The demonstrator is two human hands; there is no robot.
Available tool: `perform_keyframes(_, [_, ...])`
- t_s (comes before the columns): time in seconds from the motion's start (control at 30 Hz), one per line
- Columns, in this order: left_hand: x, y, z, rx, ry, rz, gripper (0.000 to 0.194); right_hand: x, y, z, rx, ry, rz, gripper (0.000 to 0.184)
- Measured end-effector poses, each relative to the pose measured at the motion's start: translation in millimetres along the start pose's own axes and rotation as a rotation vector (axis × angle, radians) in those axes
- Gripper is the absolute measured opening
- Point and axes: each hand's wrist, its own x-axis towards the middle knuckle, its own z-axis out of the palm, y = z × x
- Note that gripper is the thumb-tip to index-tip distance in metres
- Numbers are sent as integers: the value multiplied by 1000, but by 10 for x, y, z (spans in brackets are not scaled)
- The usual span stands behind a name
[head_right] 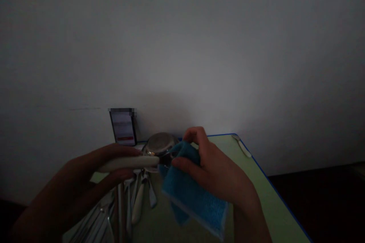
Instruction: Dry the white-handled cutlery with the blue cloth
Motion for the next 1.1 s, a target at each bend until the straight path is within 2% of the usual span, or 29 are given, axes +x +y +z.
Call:
perform_keyframes(0.2, [-16,-37,-1,-5,-56,-28,20,0,44,26,4,122,-14,22])
perform_keyframes(0.37, [-21,-57,-8,-29,-71,-15,20,21,7,2,48,68,-28,20])
perform_keyframes(0.53, [-13,-49,-4,-19,-57,-21,19,24,-7,-22,17,104,-81,20])
perform_keyframes(0.67, [-19,-35,-21,-6,-26,-15,19,27,-17,-26,-49,188,-70,14])
perform_keyframes(0.77, [-20,-23,-40,-7,-54,-6,18,49,-33,-17,-115,253,-77,13])
perform_keyframes(0.93, [-10,-21,-27,-1,-70,13,18,101,-81,51,-179,208,-94,11])
perform_keyframes(1.1, [-34,-62,-27,19,-63,-27,18,112,-41,70,-177,177,-101,10])
